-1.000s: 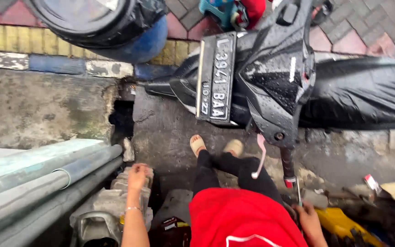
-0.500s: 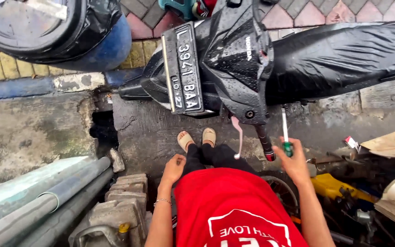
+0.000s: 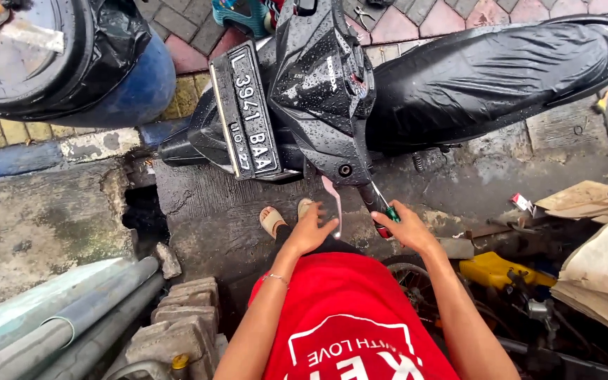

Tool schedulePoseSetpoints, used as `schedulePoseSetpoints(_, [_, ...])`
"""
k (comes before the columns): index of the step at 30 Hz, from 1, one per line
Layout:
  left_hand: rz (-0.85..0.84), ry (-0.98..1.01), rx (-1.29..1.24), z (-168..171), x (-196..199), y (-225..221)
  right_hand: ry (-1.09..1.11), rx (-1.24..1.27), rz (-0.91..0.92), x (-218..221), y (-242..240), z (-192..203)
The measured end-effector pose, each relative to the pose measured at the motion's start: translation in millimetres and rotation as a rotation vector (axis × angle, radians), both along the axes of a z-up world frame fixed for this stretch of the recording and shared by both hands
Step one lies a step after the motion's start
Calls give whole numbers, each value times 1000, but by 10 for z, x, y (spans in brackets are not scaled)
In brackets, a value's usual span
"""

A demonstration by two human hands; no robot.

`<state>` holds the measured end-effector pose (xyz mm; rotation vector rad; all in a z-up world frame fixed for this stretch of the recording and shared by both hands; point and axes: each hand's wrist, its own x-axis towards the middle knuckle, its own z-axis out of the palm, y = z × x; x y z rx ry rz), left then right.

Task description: Using a screwdriver to disassemble and work on the front assembly and fairing of a motorcycle.

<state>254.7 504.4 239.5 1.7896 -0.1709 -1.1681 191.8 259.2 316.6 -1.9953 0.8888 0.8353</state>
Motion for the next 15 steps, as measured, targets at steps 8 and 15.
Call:
schedulePoseSetpoints(8, [23,9,-155,-387,-215,-231,-38,41,-24,6,143,123])
schedulePoseSetpoints(15, [42,-118,-18,123,-17,67,7,131,-59,152,430,378])
